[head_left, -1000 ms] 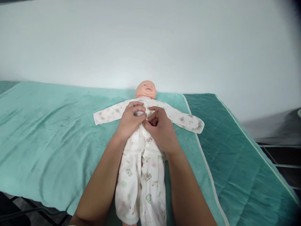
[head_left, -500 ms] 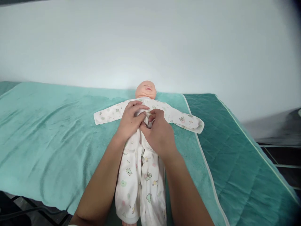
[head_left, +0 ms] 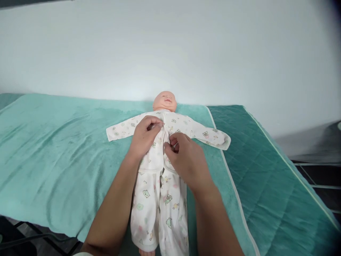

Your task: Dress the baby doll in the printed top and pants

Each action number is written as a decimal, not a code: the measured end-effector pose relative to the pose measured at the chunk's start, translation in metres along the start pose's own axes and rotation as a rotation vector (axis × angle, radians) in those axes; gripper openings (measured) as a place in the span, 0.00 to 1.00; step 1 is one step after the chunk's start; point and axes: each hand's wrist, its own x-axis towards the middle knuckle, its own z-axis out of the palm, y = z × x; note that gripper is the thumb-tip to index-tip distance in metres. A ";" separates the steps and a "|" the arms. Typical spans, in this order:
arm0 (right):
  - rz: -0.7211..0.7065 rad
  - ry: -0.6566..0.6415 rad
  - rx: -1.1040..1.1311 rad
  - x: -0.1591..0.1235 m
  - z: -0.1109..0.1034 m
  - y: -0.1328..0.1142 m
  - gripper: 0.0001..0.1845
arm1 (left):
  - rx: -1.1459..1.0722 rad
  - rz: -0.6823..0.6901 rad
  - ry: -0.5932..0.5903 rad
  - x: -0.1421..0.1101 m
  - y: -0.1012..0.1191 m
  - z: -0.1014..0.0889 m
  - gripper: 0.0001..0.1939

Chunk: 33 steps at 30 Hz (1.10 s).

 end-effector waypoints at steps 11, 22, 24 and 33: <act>0.029 0.064 -0.004 -0.001 0.008 -0.004 0.08 | 0.091 -0.049 -0.246 -0.013 0.010 -0.020 0.06; -0.041 0.008 -0.013 -0.001 0.005 0.001 0.12 | 0.119 -0.012 -0.509 -0.014 0.012 -0.039 0.03; -0.068 -0.013 -0.050 -0.005 0.004 0.000 0.14 | 0.123 -0.023 -0.501 -0.014 0.011 -0.039 0.04; -0.065 0.047 -0.104 -0.004 0.009 -0.006 0.08 | 0.108 -0.037 -0.434 -0.014 0.008 -0.034 0.03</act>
